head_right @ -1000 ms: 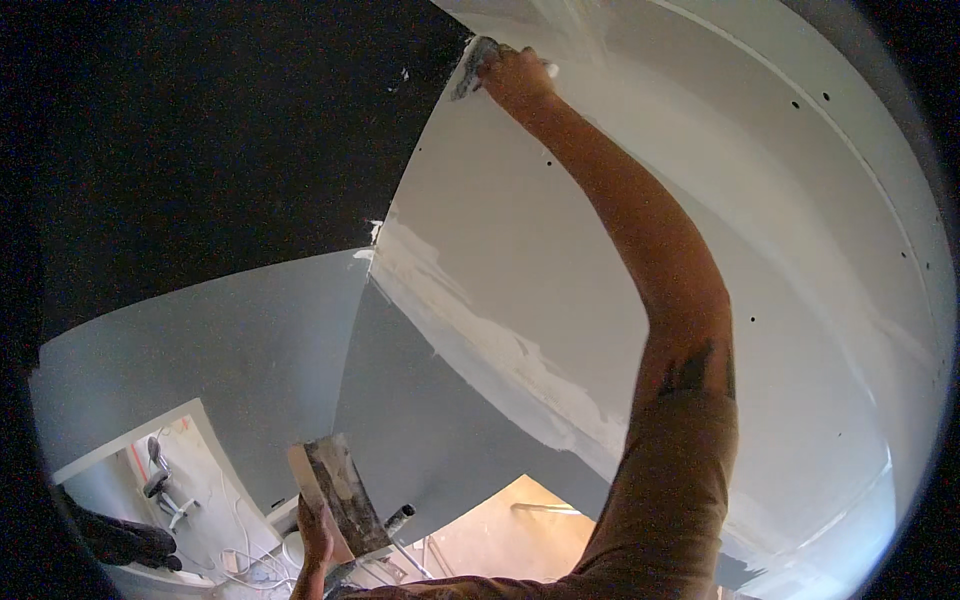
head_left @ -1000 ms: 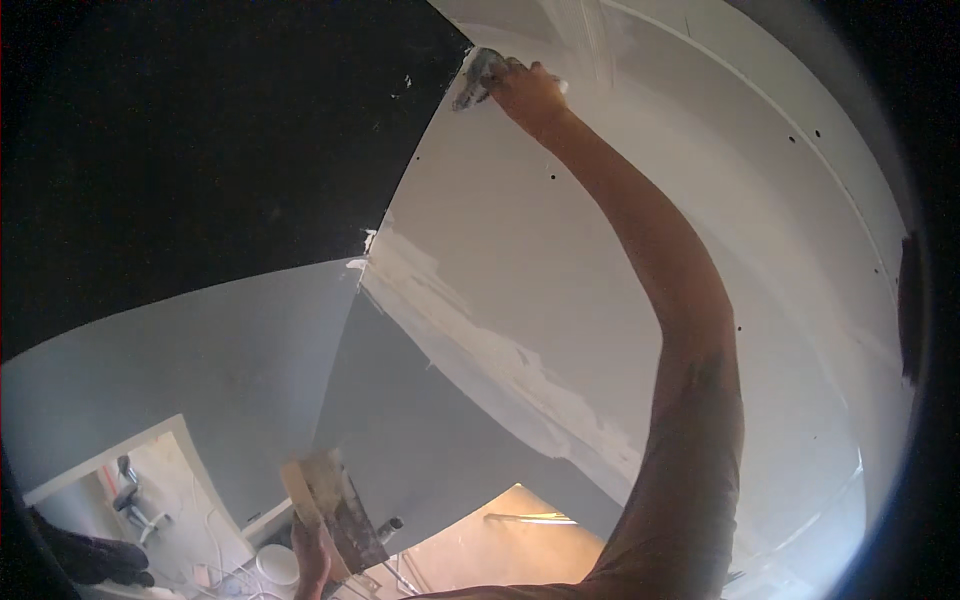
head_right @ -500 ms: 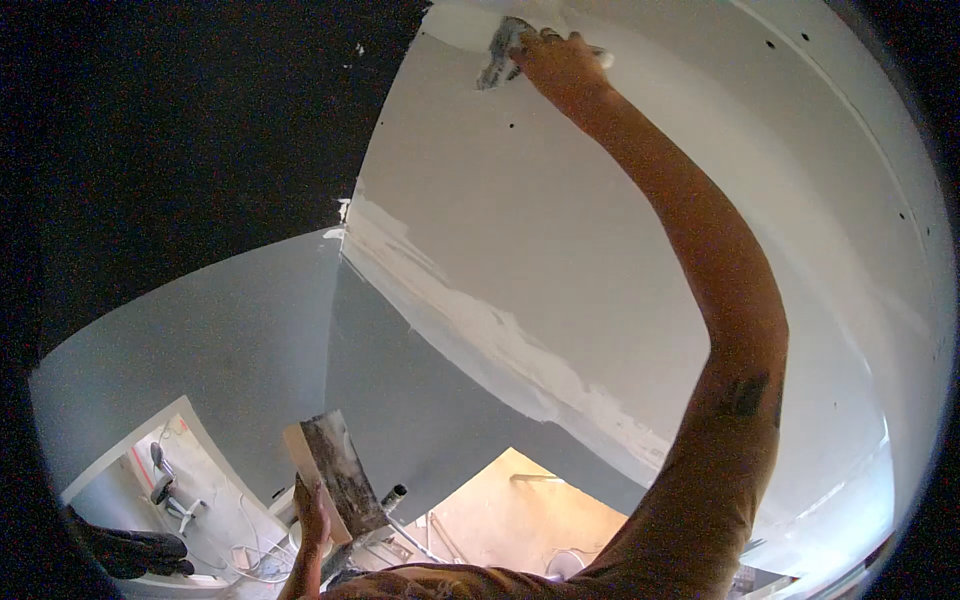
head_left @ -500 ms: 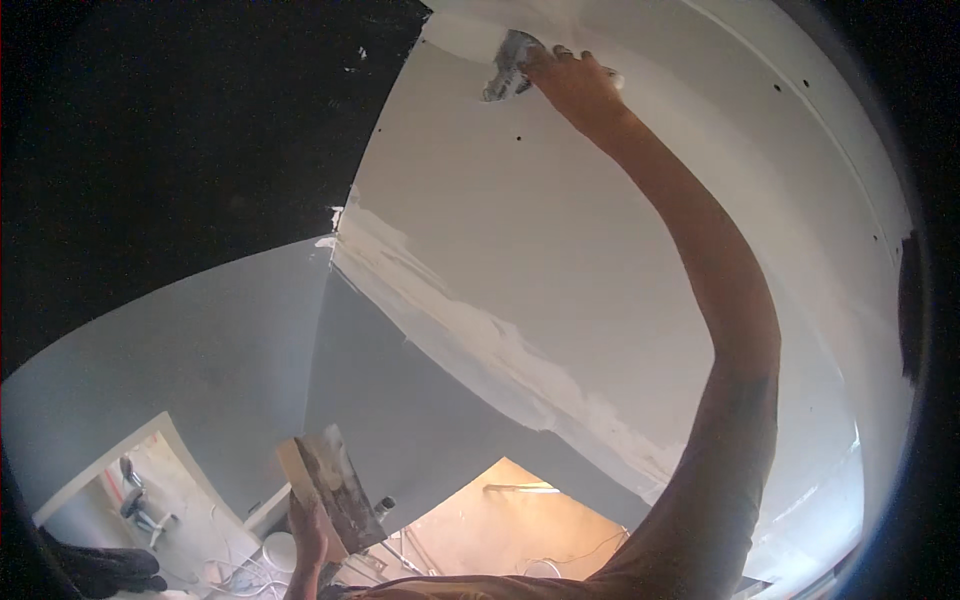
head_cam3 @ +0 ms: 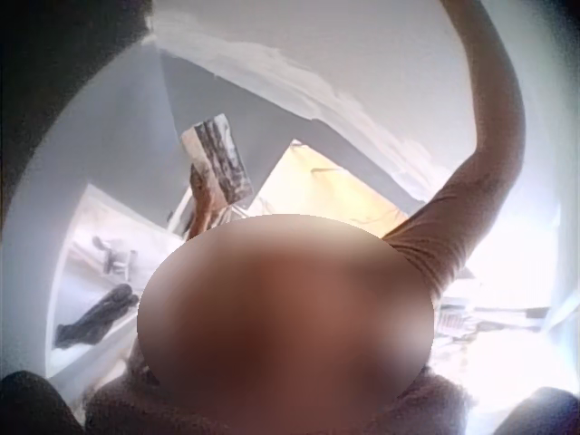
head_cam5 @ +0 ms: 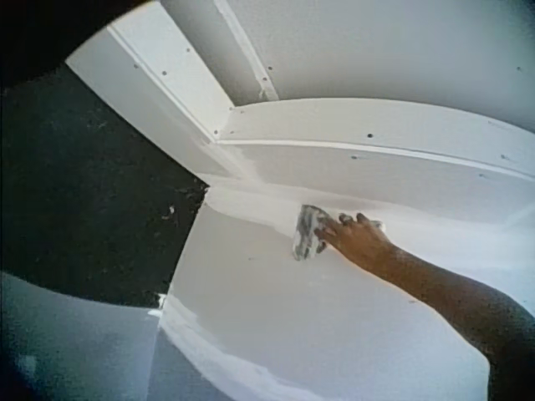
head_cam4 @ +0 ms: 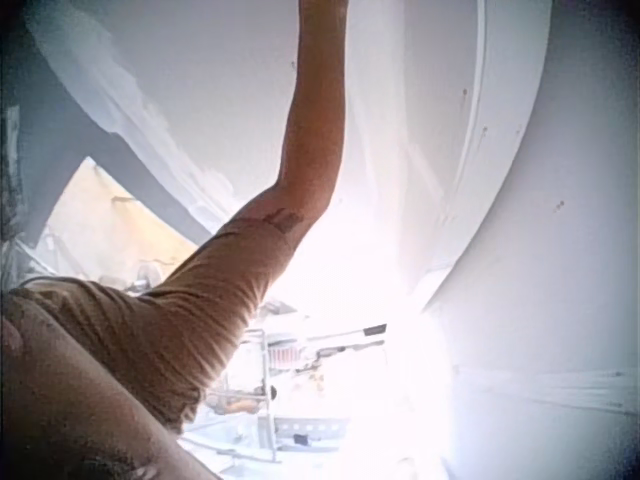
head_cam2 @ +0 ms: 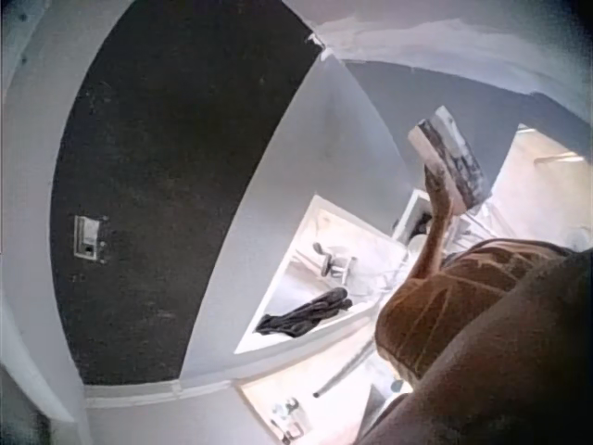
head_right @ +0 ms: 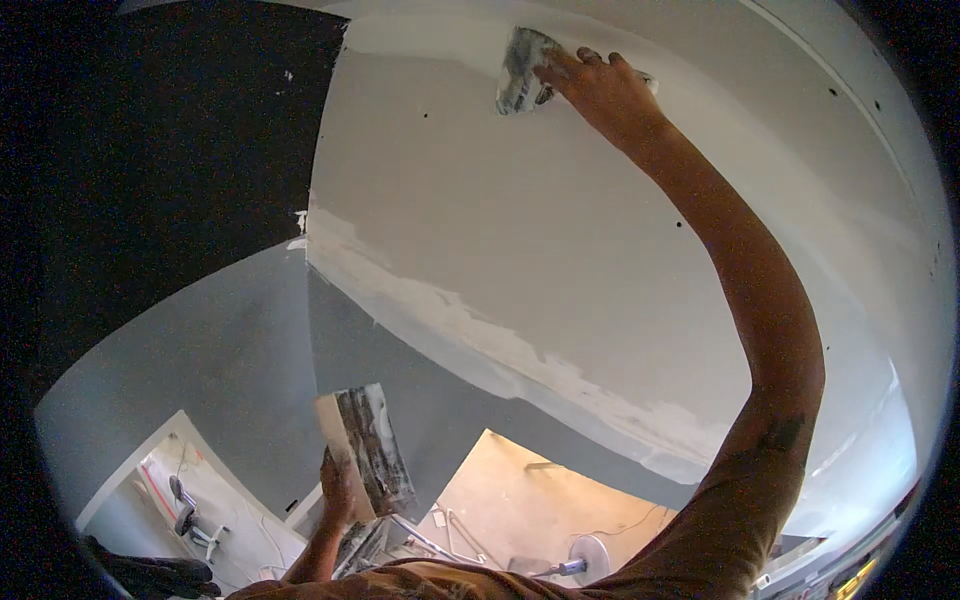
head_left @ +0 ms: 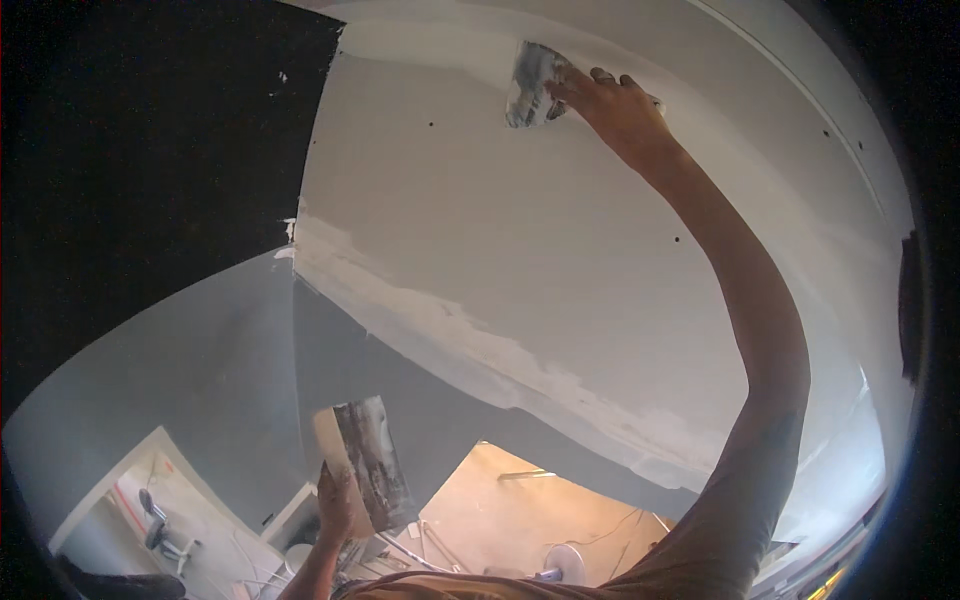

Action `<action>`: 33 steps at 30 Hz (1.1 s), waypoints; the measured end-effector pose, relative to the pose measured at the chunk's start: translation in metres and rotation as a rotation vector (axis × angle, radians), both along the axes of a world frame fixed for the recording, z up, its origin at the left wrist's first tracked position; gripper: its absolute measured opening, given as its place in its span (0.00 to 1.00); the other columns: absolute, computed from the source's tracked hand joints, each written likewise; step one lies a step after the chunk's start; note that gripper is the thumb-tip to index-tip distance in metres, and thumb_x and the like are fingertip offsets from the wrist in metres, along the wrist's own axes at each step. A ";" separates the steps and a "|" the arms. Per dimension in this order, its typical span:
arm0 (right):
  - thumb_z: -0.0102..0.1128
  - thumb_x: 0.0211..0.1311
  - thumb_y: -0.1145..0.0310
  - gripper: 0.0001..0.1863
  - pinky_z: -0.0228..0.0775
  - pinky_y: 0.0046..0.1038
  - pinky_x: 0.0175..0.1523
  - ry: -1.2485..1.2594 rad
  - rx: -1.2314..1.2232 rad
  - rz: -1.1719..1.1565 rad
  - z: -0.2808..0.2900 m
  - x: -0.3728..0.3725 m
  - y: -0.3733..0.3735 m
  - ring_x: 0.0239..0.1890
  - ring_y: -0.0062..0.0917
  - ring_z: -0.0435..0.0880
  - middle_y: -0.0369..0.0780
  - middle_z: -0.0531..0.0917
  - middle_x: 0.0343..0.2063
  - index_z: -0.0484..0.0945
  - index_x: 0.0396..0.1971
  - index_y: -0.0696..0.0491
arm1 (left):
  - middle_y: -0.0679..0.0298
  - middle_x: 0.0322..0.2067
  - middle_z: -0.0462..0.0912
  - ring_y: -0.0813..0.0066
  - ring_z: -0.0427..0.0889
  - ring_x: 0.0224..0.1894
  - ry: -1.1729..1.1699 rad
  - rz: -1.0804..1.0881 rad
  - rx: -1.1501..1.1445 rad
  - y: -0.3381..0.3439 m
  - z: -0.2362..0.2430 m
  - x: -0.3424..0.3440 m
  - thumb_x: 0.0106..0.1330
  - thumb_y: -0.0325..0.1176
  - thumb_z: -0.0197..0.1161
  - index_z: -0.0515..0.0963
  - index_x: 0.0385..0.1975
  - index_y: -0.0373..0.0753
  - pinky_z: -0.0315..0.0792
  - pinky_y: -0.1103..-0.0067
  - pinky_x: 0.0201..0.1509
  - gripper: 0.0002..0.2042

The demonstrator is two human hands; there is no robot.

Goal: The person scoops joint compound from a container with a putty knife and spreads it along the drywall ceiling seams, smoothing the compound with the putty knife.

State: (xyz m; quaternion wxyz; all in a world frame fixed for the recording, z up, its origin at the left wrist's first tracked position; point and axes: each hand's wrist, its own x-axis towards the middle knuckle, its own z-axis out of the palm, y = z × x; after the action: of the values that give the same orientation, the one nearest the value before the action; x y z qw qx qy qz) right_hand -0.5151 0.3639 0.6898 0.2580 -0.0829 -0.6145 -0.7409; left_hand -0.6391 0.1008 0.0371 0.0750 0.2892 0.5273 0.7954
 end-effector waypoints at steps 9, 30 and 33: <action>0.64 0.57 0.77 0.34 0.80 0.25 0.50 -0.003 0.017 -0.006 -0.003 0.080 0.013 0.53 0.22 0.81 0.29 0.74 0.60 0.71 0.64 0.37 | 0.66 0.37 0.74 0.79 0.71 0.38 -0.045 -0.117 -0.036 0.031 0.065 0.035 0.74 0.36 0.54 0.70 0.55 0.34 0.69 0.78 0.41 0.16; 0.64 0.57 0.77 0.36 0.81 0.27 0.55 0.025 -0.086 -0.191 0.000 0.185 0.023 0.54 0.24 0.81 0.27 0.68 0.67 0.69 0.66 0.34 | 0.63 0.44 0.74 0.74 0.72 0.47 -0.180 -0.331 0.116 0.090 0.104 0.066 0.73 0.39 0.56 0.69 0.58 0.35 0.67 0.75 0.53 0.20; 0.66 0.57 0.76 0.37 0.80 0.29 0.57 0.038 -0.163 -0.179 -0.002 0.205 0.034 0.56 0.26 0.81 0.28 0.67 0.68 0.69 0.66 0.33 | 0.62 0.46 0.74 0.73 0.72 0.49 -0.206 -0.337 0.090 0.098 0.094 0.063 0.73 0.40 0.56 0.69 0.60 0.35 0.67 0.74 0.54 0.21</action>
State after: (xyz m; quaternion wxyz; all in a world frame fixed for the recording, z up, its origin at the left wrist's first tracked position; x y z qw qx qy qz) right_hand -0.3101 0.3979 0.6882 0.1950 -0.1719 -0.6579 -0.7068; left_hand -0.5758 0.1992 0.1315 0.2474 0.2936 0.4249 0.8198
